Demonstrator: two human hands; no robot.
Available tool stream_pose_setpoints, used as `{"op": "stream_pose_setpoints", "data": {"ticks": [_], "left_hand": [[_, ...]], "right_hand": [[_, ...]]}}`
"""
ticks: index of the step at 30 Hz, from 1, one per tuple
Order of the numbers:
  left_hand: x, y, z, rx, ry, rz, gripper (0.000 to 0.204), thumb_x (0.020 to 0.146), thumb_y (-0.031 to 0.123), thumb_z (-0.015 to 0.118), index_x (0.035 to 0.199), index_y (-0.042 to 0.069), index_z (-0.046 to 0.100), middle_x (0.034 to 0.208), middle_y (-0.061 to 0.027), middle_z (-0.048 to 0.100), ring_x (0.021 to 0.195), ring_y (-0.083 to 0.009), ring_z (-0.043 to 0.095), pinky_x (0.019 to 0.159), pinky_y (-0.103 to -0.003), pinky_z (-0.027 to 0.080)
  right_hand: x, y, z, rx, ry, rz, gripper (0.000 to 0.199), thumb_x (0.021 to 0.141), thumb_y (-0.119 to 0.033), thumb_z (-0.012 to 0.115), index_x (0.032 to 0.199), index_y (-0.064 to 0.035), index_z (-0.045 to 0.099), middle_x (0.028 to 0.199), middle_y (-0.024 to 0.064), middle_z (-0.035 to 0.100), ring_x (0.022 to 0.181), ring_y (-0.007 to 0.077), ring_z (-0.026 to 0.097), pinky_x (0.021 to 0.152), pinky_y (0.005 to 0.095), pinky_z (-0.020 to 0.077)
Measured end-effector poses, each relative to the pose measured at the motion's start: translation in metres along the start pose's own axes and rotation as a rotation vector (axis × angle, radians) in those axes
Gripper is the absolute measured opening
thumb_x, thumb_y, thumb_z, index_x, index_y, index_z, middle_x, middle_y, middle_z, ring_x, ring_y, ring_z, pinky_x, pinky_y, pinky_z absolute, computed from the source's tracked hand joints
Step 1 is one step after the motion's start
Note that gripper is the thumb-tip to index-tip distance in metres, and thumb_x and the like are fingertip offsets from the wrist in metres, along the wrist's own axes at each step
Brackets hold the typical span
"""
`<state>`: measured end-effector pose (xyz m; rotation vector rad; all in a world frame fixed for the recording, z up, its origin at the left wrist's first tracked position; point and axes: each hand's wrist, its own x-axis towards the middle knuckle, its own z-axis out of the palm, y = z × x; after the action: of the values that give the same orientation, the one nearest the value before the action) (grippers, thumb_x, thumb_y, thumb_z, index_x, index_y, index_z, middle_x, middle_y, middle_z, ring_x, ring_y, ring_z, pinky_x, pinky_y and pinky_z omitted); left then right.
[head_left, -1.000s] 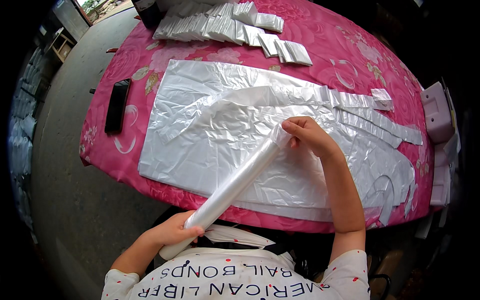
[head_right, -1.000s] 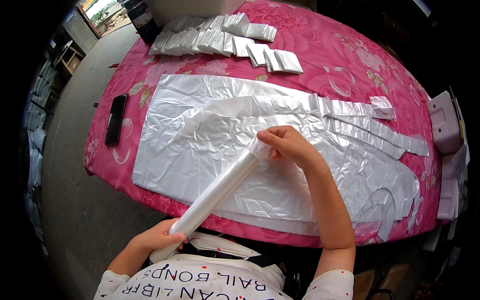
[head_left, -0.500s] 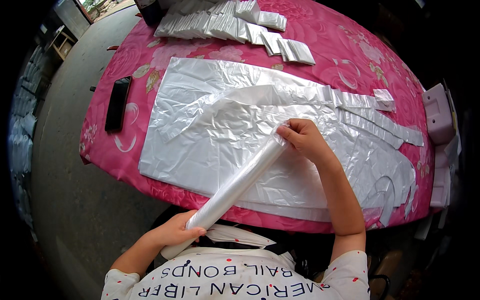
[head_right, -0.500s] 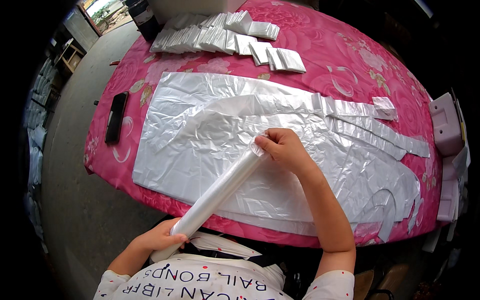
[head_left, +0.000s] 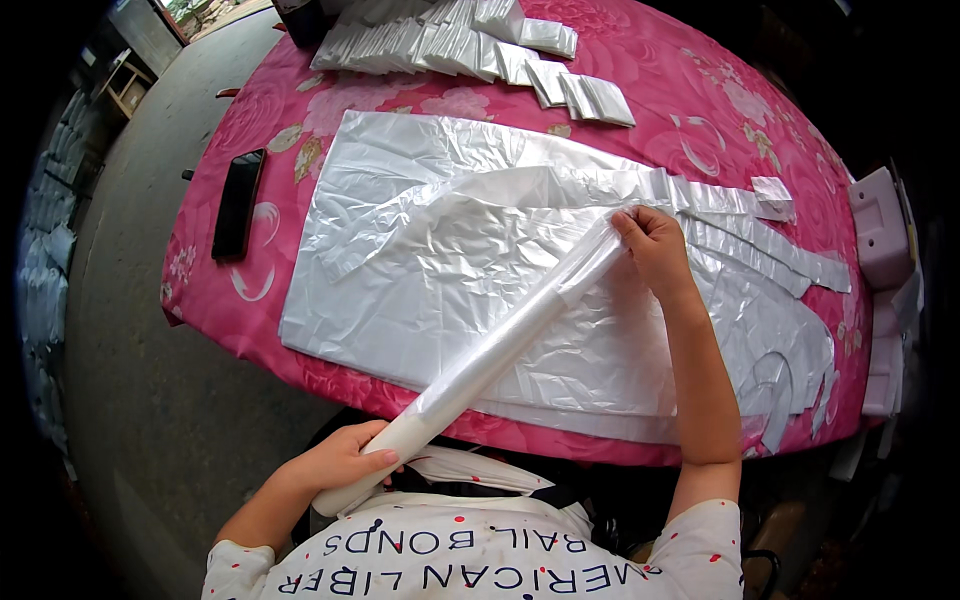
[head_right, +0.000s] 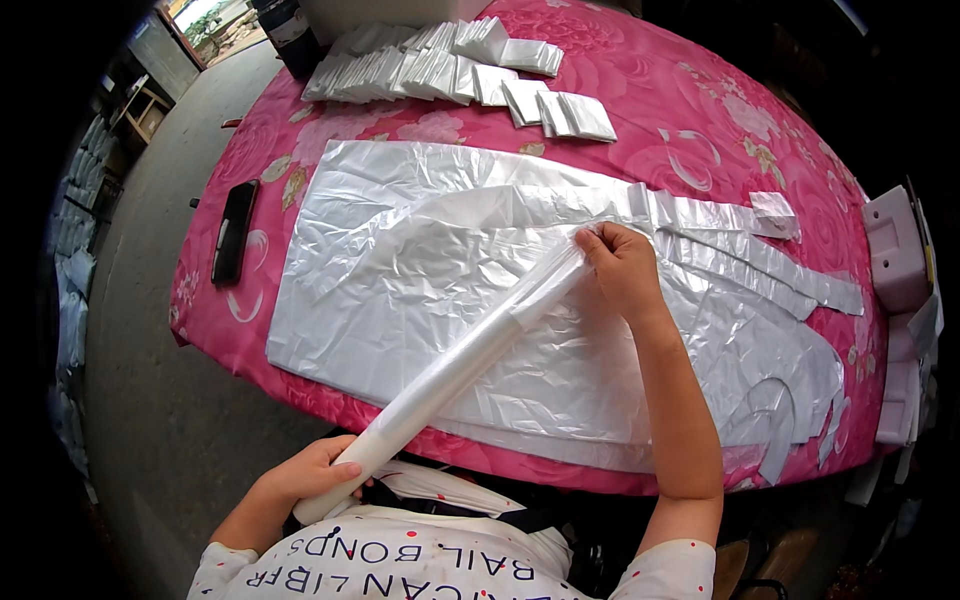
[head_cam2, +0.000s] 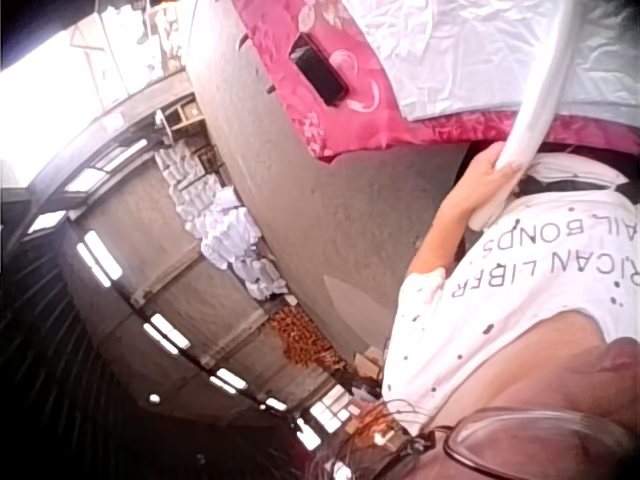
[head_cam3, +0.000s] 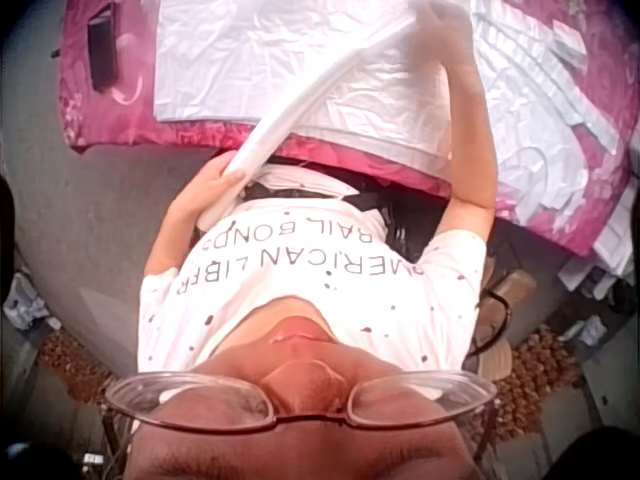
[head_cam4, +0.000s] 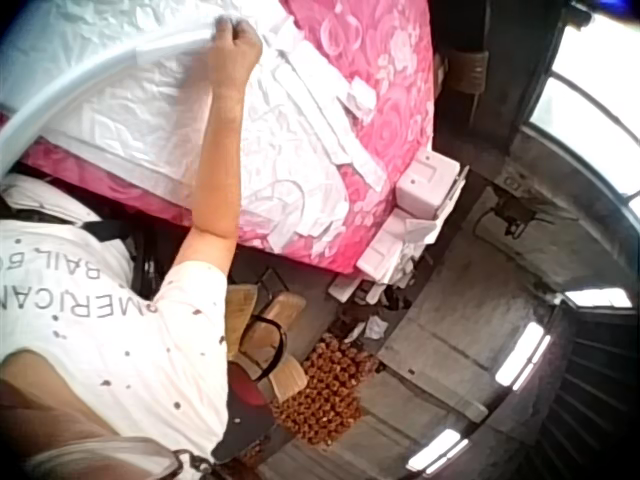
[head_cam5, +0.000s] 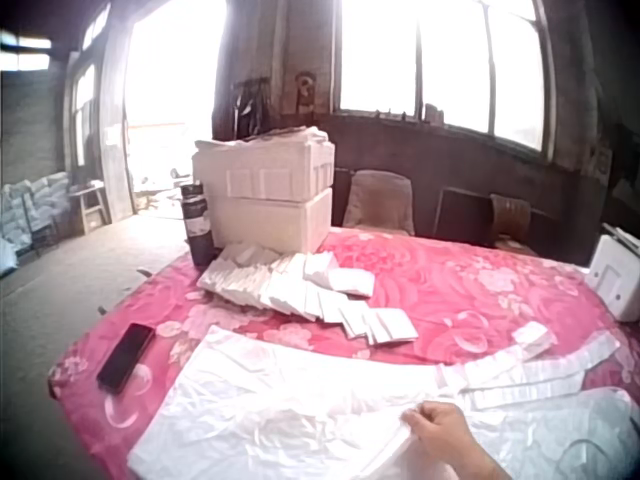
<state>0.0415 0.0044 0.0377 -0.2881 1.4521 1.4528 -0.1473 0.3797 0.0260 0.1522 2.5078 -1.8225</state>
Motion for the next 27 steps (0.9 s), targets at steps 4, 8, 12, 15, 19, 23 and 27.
{"op": "stream_pose_setpoints", "data": {"ticks": [4,8,12,15,19,23,27], "left_hand": [[-0.022,-0.021,-0.036,-0.033,-0.106,-0.046,0.051,0.083,0.031,0.065,0.12,0.0,0.049,0.1,-0.0083,0.06,0.086,-0.014,0.058,0.077,-0.029,0.048],[-0.043,-0.034,-0.077,0.216,-0.156,-0.094,0.047,0.082,0.026,0.068,0.118,0.0,0.054,0.103,-0.0069,0.062,0.094,-0.0135,0.057,0.086,-0.028,0.044],[-0.06,-0.015,-0.087,0.372,-0.282,-0.118,0.052,0.077,0.03,0.073,0.117,0.001,0.058,0.104,-0.0081,0.064,0.094,-0.0152,0.058,0.084,-0.029,0.045],[-0.04,0.041,-0.064,0.716,-0.246,0.153,0.048,0.075,0.029,0.074,0.113,0.003,0.06,0.098,-0.0103,0.065,0.09,-0.0206,0.062,0.08,-0.031,0.047],[-0.007,0.107,-0.019,1.051,0.009,0.567,0.044,0.069,0.025,0.076,0.105,0.005,0.061,0.09,-0.0106,0.064,0.083,-0.0296,0.06,0.075,-0.036,0.047],[0.04,0.137,0.004,1.439,0.364,1.038,0.046,0.066,0.02,0.075,0.105,0.006,0.059,0.098,-0.0096,0.062,0.088,-0.0277,0.059,0.078,-0.039,0.046],[0.085,0.142,0.01,1.552,0.461,1.251,0.043,0.07,0.018,0.072,0.108,0.004,0.057,0.111,-0.01,0.058,0.1,-0.0281,0.056,0.087,-0.039,0.045]], "right_hand": [[0.017,0.017,-0.048,-0.119,0.175,-0.059,0.022,0.089,-0.019,0.061,0.076,-0.0024,0.063,0.059,-0.0065,0.049,0.051,0.0019,0.038,0.047,0.0209,0.0313],[0.032,0.046,-0.106,-0.11,0.392,-0.012,0.02,0.089,-0.02,0.06,0.079,-0.0027,0.065,0.059,-0.0064,0.05,0.051,0.0017,0.039,0.047,0.0213,0.0329],[0.029,0.045,-0.108,-0.215,0.331,-0.062,0.019,0.089,-0.019,0.06,0.081,-0.0026,0.065,0.06,-0.0068,0.05,0.052,0.0016,0.039,0.048,0.0206,0.033],[0.022,0.028,-0.078,-0.171,0.235,-0.108,0.019,0.089,-0.018,0.061,0.08,-0.0021,0.065,0.06,-0.0069,0.049,0.053,0.0019,0.039,0.049,0.0207,0.0325],[0.025,0.01,-0.032,-0.15,0.079,-0.158,0.02,0.088,-0.018,0.061,0.079,-0.0003,0.063,0.06,-0.0066,0.048,0.054,0.0027,0.037,0.049,0.022,0.0315],[0.027,-0.007,0.0,-0.121,-0.047,-0.157,0.02,0.088,-0.018,0.06,0.083,0.0009,0.063,0.06,-0.0044,0.047,0.055,0.0039,0.036,0.05,0.023,0.032],[0.032,-0.006,0.01,-0.198,-0.08,-0.179,0.02,0.089,-0.018,0.06,0.085,0.002,0.064,0.061,-0.0033,0.049,0.056,0.0048,0.038,0.052,0.0239,0.0341]]}}
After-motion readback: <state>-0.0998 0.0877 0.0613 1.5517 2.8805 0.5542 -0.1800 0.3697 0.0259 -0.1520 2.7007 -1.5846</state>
